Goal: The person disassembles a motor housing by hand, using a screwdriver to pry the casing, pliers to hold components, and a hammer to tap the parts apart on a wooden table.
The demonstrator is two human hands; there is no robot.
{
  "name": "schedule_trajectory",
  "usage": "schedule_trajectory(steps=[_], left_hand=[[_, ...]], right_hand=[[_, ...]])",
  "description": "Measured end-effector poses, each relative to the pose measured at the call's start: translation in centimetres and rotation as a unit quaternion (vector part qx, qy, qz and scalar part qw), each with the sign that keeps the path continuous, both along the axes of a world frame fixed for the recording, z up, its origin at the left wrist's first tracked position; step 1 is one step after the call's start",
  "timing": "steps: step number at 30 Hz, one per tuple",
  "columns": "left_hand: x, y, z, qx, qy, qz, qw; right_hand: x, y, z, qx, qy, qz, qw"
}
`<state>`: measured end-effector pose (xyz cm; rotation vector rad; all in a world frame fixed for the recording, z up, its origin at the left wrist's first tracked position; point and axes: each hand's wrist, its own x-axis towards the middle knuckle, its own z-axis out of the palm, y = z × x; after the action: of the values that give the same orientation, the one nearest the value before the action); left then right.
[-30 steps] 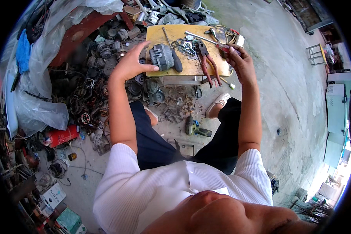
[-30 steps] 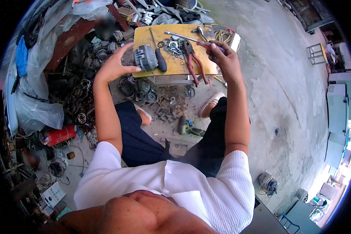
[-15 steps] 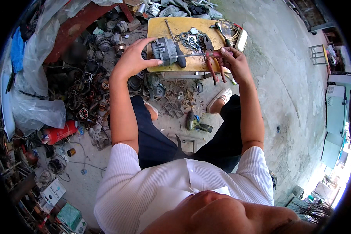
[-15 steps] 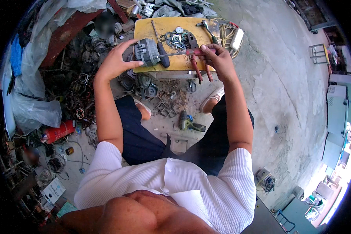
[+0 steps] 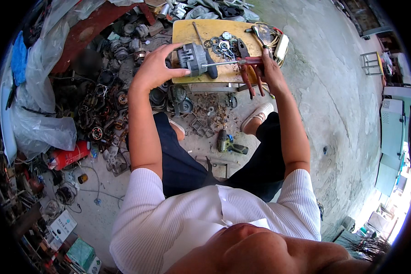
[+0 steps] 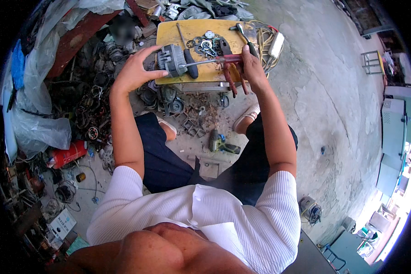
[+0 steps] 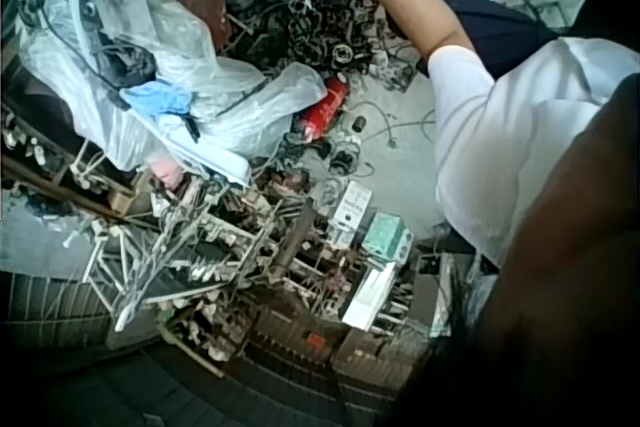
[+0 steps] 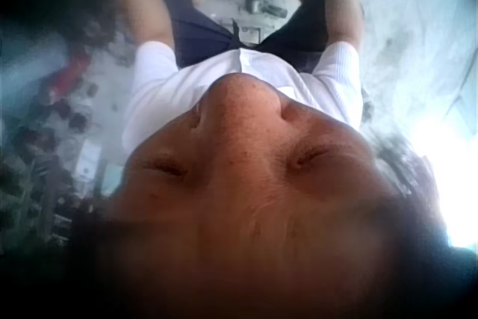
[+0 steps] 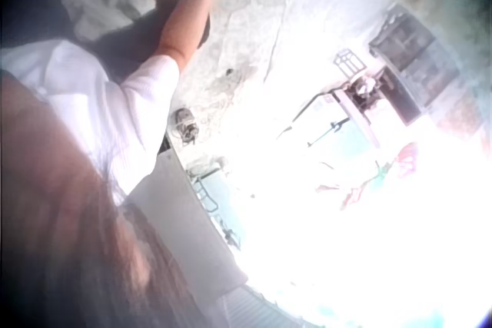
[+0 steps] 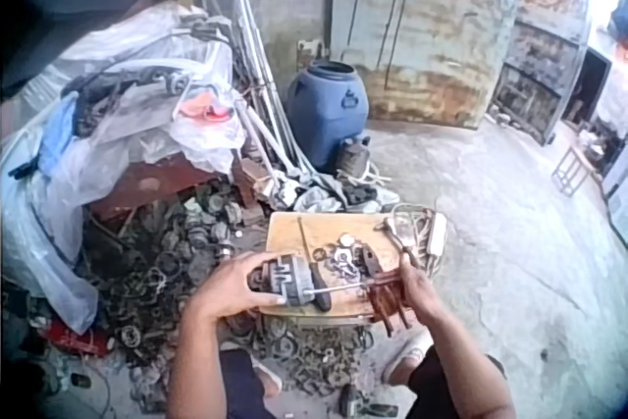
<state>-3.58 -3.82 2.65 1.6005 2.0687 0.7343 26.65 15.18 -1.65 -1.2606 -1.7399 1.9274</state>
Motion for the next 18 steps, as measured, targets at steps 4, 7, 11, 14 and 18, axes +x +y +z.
schedule_trajectory(steps=[4, 7, 11, 14, 18], left_hand=[[-0.1, 0.0, 0.0, 0.005, 0.003, -0.005, 1.0], [-0.2, 0.0, -0.2, 0.006, -0.005, -0.007, 1.0], [0.0, 0.1, 0.1, -0.007, 0.003, -0.001, 1.0], [0.0, 0.2, 0.1, -0.01, -0.002, -0.001, 1.0], [-0.3, 0.1, -0.3, -0.008, -0.003, -0.009, 1.0]], right_hand=[[-0.3, -0.2, 0.3, 0.04, 0.038, -0.028, 0.998], [0.6, -0.2, 1.2, 0.071, 0.08, 0.036, 0.994], [-0.3, -0.6, 1.2, -0.073, 0.14, -0.108, 0.982], [-0.5, -0.1, -1.6, -0.11, 0.154, -0.159, 0.969], [-1.4, -2.4, -2.1, -0.184, 0.272, -0.218, 0.919]])
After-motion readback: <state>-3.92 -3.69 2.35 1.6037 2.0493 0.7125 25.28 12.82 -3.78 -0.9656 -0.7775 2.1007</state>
